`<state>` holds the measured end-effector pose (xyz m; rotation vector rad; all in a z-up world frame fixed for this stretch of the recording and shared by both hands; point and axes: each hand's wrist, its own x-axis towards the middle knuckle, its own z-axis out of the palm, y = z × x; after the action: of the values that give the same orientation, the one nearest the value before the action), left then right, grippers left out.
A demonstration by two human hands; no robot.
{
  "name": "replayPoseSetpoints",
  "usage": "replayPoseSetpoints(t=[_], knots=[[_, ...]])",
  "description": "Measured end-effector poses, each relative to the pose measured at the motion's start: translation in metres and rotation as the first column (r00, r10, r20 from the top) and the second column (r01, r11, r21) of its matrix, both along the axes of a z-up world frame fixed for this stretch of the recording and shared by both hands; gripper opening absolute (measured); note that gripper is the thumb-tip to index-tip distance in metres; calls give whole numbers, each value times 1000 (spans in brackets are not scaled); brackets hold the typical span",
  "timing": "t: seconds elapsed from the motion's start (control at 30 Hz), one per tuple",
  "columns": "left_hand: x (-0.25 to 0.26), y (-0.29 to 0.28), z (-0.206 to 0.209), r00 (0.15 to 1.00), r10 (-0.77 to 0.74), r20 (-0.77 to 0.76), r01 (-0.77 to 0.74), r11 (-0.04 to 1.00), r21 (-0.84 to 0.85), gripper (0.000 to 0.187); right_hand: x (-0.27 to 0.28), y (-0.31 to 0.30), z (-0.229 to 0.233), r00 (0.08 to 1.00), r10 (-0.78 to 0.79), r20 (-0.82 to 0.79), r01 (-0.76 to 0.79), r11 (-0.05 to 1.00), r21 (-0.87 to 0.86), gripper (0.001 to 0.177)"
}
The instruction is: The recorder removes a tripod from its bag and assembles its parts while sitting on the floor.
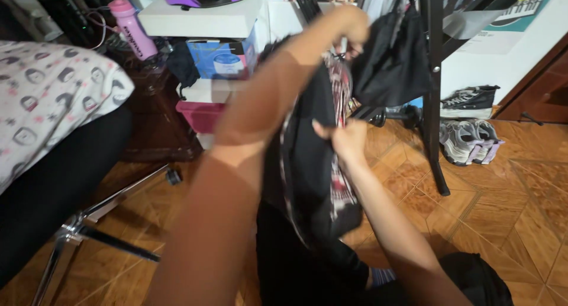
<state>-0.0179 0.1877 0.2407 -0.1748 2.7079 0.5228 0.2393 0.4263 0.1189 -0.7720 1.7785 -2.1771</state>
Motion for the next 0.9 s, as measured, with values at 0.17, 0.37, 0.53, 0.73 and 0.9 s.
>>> replayPoseSetpoints(t=[0.17,0.37,0.53,0.73,0.9], knots=[[111,135,3,927,-100,-361,-200,684,-702,32,-57,-48,12,996,-77,-36,69,980,-188,38],[139,147,47,880,-150,-451,-352,432,-830,34,-81,-72,51,906,-305,-293,221,932,-286,36],[134,103,71,771,-166,-615,-447,547,-708,27,-168,-111,28,629,-567,-532,445,823,-352,22],[246,51,9,46,-242,-969,-27,970,-243,28,-254,-155,93,639,-644,-420,581,763,-284,34],[257,36,-85,340,200,-919,-214,968,132,136,-233,-196,104,542,-718,-436,629,691,-356,47]])
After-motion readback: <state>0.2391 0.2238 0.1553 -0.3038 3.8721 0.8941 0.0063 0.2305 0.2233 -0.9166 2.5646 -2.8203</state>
